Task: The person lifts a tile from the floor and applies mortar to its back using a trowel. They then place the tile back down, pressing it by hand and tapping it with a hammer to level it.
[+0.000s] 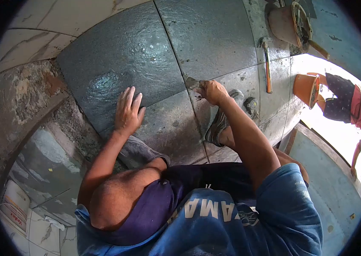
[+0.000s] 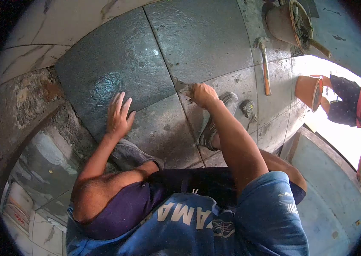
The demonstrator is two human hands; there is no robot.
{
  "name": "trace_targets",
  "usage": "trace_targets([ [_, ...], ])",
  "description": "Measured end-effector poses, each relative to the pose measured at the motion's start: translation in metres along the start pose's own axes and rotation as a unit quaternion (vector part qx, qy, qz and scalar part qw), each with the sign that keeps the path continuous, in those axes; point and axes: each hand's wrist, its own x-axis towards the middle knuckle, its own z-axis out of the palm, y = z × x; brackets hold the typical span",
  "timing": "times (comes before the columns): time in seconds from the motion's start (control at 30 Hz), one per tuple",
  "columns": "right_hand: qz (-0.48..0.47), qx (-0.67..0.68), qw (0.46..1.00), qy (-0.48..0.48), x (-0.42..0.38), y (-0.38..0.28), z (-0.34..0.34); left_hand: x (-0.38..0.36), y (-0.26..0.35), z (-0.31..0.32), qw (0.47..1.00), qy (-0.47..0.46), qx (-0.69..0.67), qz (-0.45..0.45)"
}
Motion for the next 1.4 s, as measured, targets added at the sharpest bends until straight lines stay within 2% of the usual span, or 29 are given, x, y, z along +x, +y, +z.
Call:
trace_targets([
  [0.13,-0.005,-0.070,0.997,0.022,-0.006,-0.016,0.000,0.008,-0.002,-0.003,1.000,0.005,0.003,0.028],
  [0.2,0.037,-0.104,0.990,0.084,-0.017,-0.036,0.004,0.014,-0.004,-0.004,0.999,0.004,0.005,0.038],
  [0.23,0.029,-0.124,0.987,0.100,-0.025,-0.046,0.006,0.017,-0.005,-0.004,0.999,0.002,0.009,0.045],
  [0.37,0.056,-0.052,0.994,0.080,-0.025,-0.053,0.006,0.028,-0.003,-0.010,0.997,0.000,0.019,0.071],
  [0.53,-0.041,-0.035,0.996,0.069,-0.019,-0.027,-0.002,0.045,-0.003,-0.022,0.994,-0.016,0.026,0.102],
  [0.7,-0.036,0.003,0.999,0.029,-0.005,-0.010,-0.005,0.072,0.002,-0.041,0.984,-0.056,0.009,0.169],
  [0.77,-0.051,0.017,0.998,0.020,-0.003,-0.002,-0.009,0.088,0.010,-0.047,0.966,-0.120,0.009,0.229],
  [0.8,-0.066,0.028,0.997,0.009,-0.003,0.000,-0.013,0.097,0.015,-0.050,0.966,-0.122,0.011,0.229],
  [0.87,-0.078,0.039,0.996,0.003,0.006,0.007,-0.011,0.117,0.025,-0.052,0.937,-0.173,0.021,0.302],
  [1.0,-0.118,0.040,0.992,-0.016,0.014,0.015,-0.012,0.153,0.036,-0.031,0.910,-0.213,0.058,0.352],
  [1.17,-0.159,0.057,0.985,-0.022,0.017,0.022,-0.016,0.179,0.054,0.003,0.885,-0.271,0.078,0.370],
  [1.23,-0.160,0.061,0.985,-0.033,0.019,0.026,-0.015,0.181,0.061,0.010,0.884,-0.251,0.087,0.383],
  [1.33,-0.183,0.077,0.979,-0.043,0.028,0.033,-0.007,0.189,0.067,0.016,0.885,-0.271,0.080,0.370],
  [1.4,-0.245,0.099,0.964,0.030,0.029,0.035,-0.004,0.193,0.070,0.018,0.880,-0.271,0.090,0.380],
])
